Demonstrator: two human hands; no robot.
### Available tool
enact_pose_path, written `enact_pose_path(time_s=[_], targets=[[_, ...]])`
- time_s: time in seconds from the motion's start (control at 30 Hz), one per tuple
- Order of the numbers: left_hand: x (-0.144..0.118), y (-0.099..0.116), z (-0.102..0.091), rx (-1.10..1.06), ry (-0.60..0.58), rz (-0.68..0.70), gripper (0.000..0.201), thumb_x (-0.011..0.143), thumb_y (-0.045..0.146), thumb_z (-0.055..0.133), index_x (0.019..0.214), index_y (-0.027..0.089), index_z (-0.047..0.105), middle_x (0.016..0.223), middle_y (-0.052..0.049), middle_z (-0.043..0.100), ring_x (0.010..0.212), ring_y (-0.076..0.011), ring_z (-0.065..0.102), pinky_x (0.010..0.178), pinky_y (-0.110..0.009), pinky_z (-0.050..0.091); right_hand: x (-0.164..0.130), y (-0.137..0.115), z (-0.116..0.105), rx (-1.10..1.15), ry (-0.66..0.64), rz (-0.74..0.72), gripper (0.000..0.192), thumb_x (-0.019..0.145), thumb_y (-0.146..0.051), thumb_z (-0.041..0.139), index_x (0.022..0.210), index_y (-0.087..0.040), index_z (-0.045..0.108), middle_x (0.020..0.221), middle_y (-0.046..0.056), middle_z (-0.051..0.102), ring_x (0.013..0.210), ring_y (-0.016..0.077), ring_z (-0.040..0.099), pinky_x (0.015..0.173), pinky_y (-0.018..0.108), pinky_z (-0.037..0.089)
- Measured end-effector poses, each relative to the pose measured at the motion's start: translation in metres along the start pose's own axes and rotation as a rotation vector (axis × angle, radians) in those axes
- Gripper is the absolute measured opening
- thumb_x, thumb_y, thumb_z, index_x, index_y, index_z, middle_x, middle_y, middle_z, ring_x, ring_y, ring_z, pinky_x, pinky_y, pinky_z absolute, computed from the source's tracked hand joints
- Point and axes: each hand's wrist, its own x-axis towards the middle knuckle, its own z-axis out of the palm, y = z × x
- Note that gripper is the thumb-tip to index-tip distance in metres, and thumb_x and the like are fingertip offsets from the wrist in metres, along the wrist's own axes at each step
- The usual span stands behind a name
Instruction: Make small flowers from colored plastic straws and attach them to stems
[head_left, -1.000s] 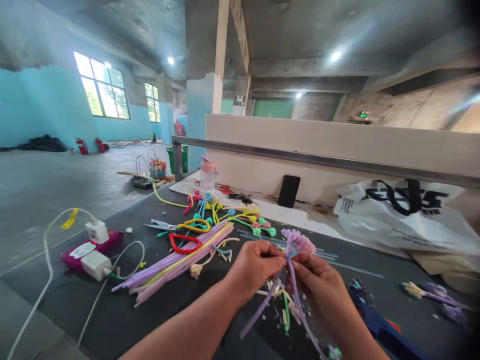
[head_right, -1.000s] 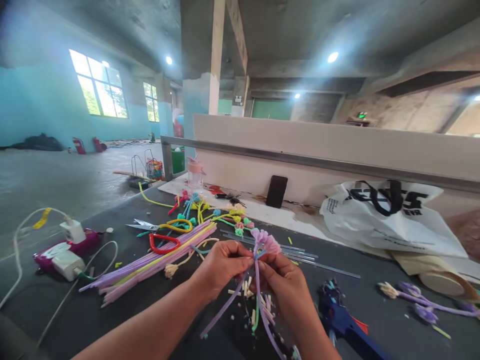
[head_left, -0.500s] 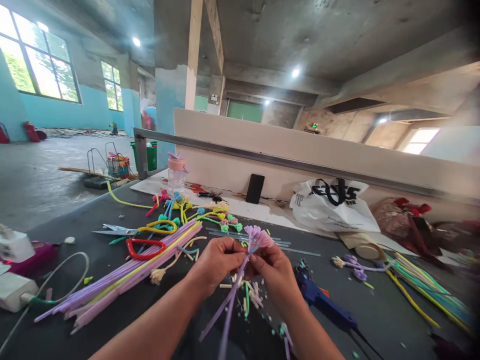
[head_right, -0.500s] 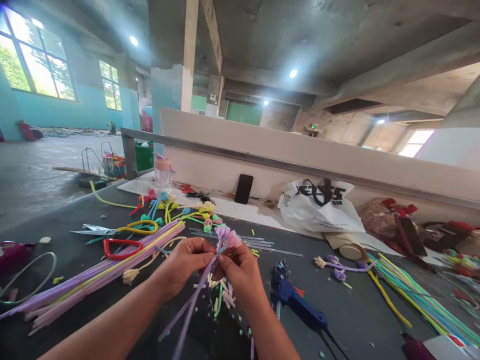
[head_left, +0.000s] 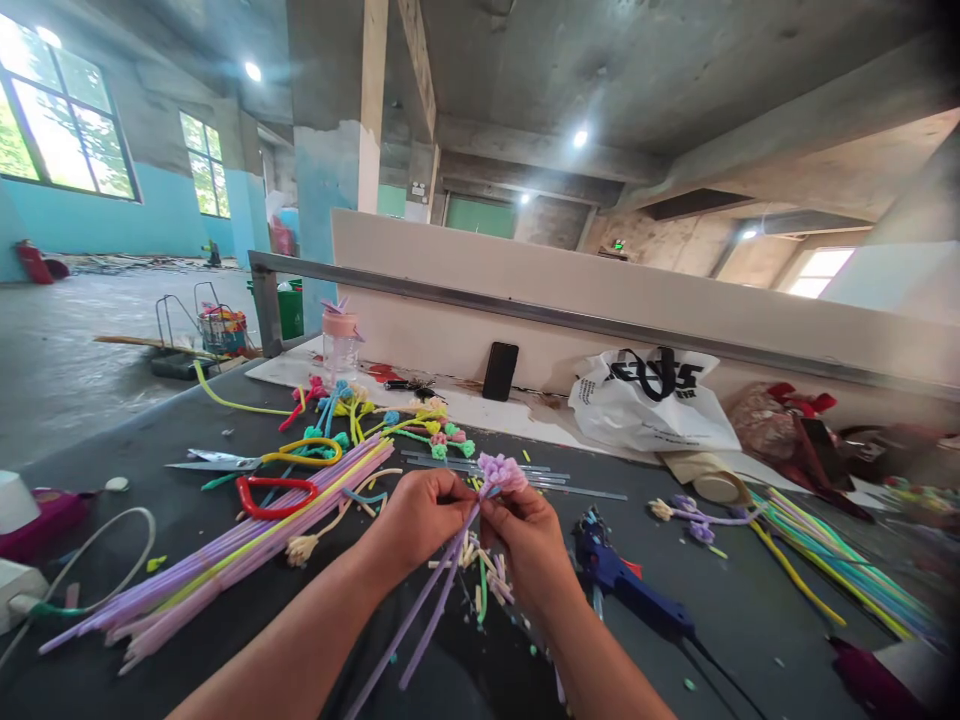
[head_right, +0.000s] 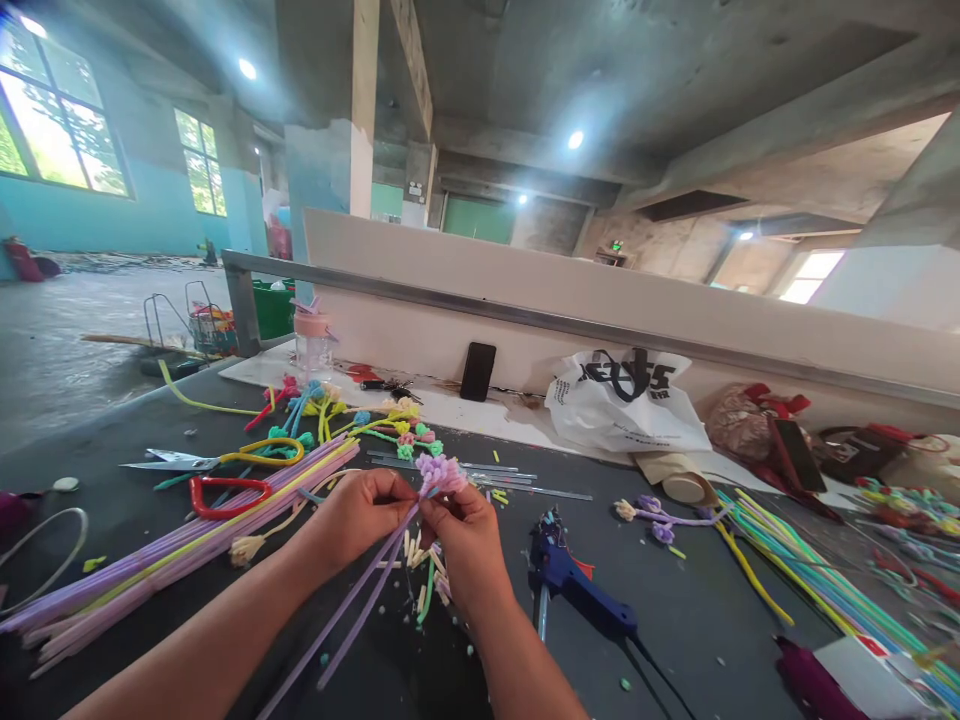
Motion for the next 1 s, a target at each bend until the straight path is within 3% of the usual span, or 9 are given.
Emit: enact_pose_path(time_s=[0.13,0.33,0.47,0.67,0.8,1.0], targets=[[0.0,0.0,0.001,0.07,0.063,-0.03,0.014,0.066,0.027,0.059,0.06,0.015,0.062,0.055,0.002,0.059,0.051,-0.0111,0.049,0.048,-0.02,0.036,0.001,0.002,-0.001,0.031,0.02,0.03,0.014,0.06,-0.022,0.072,0.061,-0.016,0.06,0.046,-0.006,0.05,0.04,0.0061,0.04,0.043,0.02,0.029],[0.001,-0.008,0.002,-0.021,-0.016,0.091,0.012,0.072,0.025,0.057,0.07,0.014,0.06,0.067,-0.002,0.063,0.062,-0.0129,0.056,0.058,-0.022,0.044,0.002,0.002,-0.001,0.118,-0.075,0.146,0.019,0.063,-0.028,0.071,0.063,-0.014,0.058,0.045,-0.005,0.049,0.04,0.0057,0.039,0.043,0.019,0.028],[0.0,-0.01,0.004,-0.043,-0.056,0.196,0.01,0.074,0.024,0.058,0.075,0.015,0.06,0.073,-0.003,0.062,0.067,-0.0134,0.058,0.063,-0.023,0.045,0.003,0.003,-0.002,0.144,-0.065,0.166,0.022,0.063,-0.031,0.071,0.063,-0.015,0.055,0.048,-0.005,0.051,0.039,0.0057,0.038,0.042,0.02,0.027],[-0.004,-0.008,0.014,0.127,0.163,0.248,0.011,0.076,0.024,0.055,0.069,0.018,0.061,0.067,-0.001,0.06,0.065,-0.0135,0.055,0.062,-0.023,0.041,0.002,0.01,-0.001,0.073,-0.005,0.145,0.022,0.065,-0.033,0.067,0.063,-0.017,0.053,0.043,-0.006,0.047,0.037,0.0063,0.037,0.041,0.02,0.024],[-0.004,-0.006,0.018,-0.028,0.224,0.1,0.012,0.073,0.027,0.058,0.068,0.017,0.061,0.067,-0.002,0.061,0.067,-0.0147,0.056,0.064,-0.024,0.042,0.001,0.01,0.001,0.027,0.037,0.113,0.022,0.065,-0.033,0.065,0.06,-0.017,0.051,0.04,-0.006,0.046,0.038,0.0071,0.036,0.042,0.021,0.022],[-0.004,-0.009,0.021,-0.613,0.035,-0.264,0.021,0.068,0.033,0.064,0.066,0.014,0.054,0.051,0.002,0.054,0.045,-0.0083,0.045,0.045,-0.02,0.033,-0.001,0.004,0.006,0.056,0.082,0.128,0.02,0.06,-0.029,0.067,0.058,-0.017,0.052,0.043,-0.007,0.044,0.04,0.006,0.032,0.042,0.021,0.022]])
